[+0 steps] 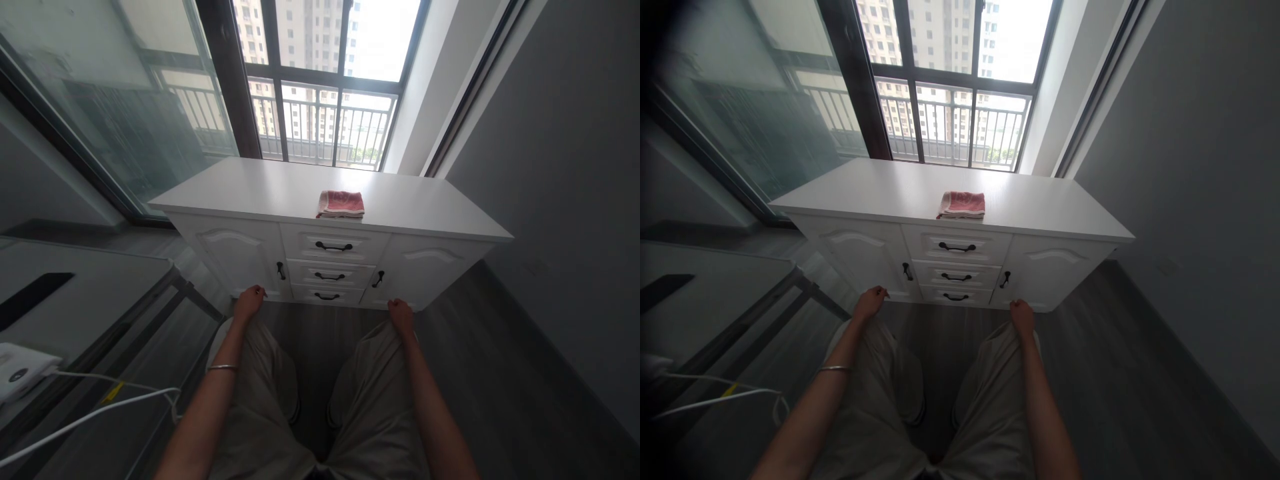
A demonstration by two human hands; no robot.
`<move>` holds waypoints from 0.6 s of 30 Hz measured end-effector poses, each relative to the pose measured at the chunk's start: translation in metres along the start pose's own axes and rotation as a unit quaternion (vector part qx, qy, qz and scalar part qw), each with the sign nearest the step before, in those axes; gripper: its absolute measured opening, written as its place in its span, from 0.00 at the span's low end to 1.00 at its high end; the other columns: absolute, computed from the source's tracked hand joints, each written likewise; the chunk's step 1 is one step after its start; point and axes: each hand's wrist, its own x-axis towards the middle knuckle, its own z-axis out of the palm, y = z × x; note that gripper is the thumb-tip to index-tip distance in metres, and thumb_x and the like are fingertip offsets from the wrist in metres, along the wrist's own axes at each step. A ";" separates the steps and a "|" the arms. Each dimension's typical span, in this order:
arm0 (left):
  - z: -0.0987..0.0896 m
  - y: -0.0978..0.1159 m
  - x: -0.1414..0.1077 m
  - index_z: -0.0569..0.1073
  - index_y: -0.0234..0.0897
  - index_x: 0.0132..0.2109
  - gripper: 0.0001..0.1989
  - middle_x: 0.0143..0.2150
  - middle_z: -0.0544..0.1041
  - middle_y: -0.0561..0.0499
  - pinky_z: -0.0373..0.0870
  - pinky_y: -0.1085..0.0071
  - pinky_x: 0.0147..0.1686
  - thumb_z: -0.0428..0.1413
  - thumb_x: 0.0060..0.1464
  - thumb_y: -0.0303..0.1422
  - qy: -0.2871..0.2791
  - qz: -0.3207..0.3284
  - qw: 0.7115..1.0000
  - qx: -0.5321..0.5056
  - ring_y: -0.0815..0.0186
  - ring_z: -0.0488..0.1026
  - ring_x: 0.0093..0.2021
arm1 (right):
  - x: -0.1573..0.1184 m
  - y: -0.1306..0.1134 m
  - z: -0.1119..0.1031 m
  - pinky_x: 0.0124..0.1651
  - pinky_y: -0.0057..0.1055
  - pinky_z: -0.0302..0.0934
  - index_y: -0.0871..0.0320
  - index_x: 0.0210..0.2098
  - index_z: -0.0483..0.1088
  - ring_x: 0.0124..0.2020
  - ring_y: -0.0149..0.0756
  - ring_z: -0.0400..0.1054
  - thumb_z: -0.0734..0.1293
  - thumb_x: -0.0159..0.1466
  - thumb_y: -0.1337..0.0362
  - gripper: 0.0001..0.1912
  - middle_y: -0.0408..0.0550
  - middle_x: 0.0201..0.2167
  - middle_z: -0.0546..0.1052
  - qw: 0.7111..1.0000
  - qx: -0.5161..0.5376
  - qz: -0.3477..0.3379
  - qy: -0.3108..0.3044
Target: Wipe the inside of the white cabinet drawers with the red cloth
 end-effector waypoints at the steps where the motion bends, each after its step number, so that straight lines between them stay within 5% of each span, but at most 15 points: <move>1: 0.000 0.000 0.000 0.81 0.41 0.40 0.19 0.45 0.85 0.44 0.72 0.66 0.44 0.45 0.63 0.39 -0.001 0.000 1.000 0.001 0.53 0.81 0.49 | 0.000 0.000 0.000 0.34 0.30 0.49 0.61 0.36 0.79 0.38 0.40 0.74 0.60 0.73 0.62 0.18 0.58 0.38 0.81 1.000 0.001 -0.002 0.001; 18: 0.002 -0.001 0.001 0.81 0.41 0.40 0.21 0.43 0.85 0.43 0.71 0.65 0.43 0.44 0.64 0.40 -0.003 0.008 1.000 0.006 0.52 0.81 0.47 | 0.001 0.002 0.002 0.34 0.30 0.50 0.60 0.34 0.78 0.37 0.41 0.74 0.60 0.73 0.61 0.18 0.57 0.36 0.81 1.000 0.011 -0.006 0.005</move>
